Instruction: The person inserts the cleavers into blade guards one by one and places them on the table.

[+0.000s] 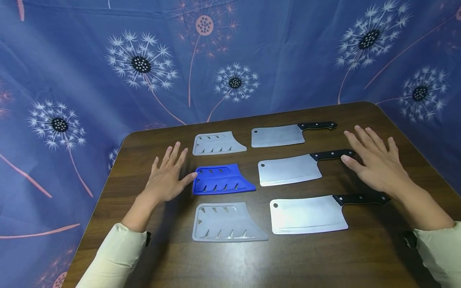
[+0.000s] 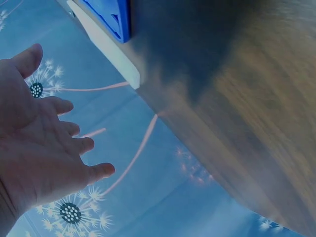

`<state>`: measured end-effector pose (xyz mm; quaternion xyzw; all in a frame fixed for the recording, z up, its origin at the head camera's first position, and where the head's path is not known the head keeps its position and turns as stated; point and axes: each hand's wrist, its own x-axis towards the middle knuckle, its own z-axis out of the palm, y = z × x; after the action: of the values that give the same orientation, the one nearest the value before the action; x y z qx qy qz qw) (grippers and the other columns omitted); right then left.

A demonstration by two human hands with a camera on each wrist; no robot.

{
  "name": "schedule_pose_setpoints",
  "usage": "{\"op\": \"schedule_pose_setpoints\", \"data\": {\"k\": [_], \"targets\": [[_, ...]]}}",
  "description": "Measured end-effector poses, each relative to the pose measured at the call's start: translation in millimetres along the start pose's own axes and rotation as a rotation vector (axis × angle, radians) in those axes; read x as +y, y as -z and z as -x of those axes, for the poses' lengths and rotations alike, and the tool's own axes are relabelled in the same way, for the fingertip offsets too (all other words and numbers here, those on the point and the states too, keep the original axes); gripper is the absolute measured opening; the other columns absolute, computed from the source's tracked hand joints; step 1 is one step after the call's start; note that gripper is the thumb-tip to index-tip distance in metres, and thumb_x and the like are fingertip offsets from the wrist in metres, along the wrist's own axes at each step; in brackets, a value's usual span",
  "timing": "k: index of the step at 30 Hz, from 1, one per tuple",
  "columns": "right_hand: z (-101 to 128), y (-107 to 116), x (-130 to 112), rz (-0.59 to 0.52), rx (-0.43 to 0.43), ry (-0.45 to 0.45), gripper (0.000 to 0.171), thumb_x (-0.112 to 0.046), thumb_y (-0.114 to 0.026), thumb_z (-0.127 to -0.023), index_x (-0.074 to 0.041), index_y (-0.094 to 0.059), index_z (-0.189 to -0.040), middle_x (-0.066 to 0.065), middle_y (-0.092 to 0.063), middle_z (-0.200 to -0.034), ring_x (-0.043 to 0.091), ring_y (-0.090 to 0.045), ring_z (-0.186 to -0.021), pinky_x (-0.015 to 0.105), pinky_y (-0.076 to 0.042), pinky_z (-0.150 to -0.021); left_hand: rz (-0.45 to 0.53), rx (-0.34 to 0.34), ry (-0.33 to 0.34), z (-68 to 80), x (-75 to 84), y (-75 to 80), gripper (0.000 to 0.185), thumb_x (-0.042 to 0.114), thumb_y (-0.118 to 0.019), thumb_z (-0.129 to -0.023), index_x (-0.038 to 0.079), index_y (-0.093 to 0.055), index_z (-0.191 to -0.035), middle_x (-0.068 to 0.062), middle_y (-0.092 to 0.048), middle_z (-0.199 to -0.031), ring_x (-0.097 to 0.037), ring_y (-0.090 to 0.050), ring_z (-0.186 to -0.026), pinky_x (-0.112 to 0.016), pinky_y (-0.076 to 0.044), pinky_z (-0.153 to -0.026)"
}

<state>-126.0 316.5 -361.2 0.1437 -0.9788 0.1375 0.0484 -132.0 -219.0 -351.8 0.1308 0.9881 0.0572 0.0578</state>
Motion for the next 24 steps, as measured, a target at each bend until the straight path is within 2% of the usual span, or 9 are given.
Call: {"op": "schedule_pose_setpoints", "data": {"k": [8, 12, 18, 24], "targets": [[-16, -8, -5, -0.005, -0.027, 0.008, 0.071, -0.042, -0.042, -0.101, -0.016, -0.005, -0.156, 0.014, 0.006, -0.160, 0.034, 0.014, -0.145, 0.064, 0.020, -0.102, -0.009, -0.044, -0.023, -19.3, 8.2, 6.7, 0.082, 0.061, -0.042, -0.094, 0.020, -0.007, -0.156, 0.001, 0.021, -0.158, -0.025, 0.014, -0.146, -0.063, 0.002, -0.110], [-22, -11, -8, -0.027, -0.027, 0.018, 0.071, -0.041, -0.043, -0.101, -0.015, -0.006, -0.156, 0.017, 0.003, -0.160, 0.036, 0.012, -0.145, 0.065, 0.020, -0.102, 0.012, -0.023, -0.044, -28.5, 7.3, 8.4, 0.079, 0.059, -0.045, -0.094, 0.019, -0.014, -0.155, 0.001, 0.017, -0.159, -0.025, 0.010, -0.147, -0.062, -0.001, -0.111], [-32, -15, -14, -0.042, -0.026, 0.037, 0.070, -0.040, -0.046, -0.100, -0.011, -0.013, -0.155, 0.020, -0.003, -0.159, 0.039, 0.007, -0.145, 0.066, 0.018, -0.103, 0.088, 0.019, -0.060, -41.7, 4.1, 6.2, 0.074, 0.056, -0.051, -0.093, 0.017, -0.028, -0.152, 0.002, 0.007, -0.161, -0.026, 0.000, -0.148, -0.062, -0.005, -0.111], [-42, -17, -22, -0.033, -0.026, 0.053, 0.070, -0.039, -0.049, -0.098, -0.007, -0.020, -0.153, 0.023, -0.012, -0.157, 0.042, 0.001, -0.145, 0.068, 0.012, -0.104, 0.198, 0.033, -0.055, -51.6, 2.4, 1.5, 0.066, 0.047, -0.059, -0.092, 0.013, -0.043, -0.146, -0.006, -0.008, -0.161, -0.032, -0.014, -0.145, -0.061, -0.014, -0.107]]}}
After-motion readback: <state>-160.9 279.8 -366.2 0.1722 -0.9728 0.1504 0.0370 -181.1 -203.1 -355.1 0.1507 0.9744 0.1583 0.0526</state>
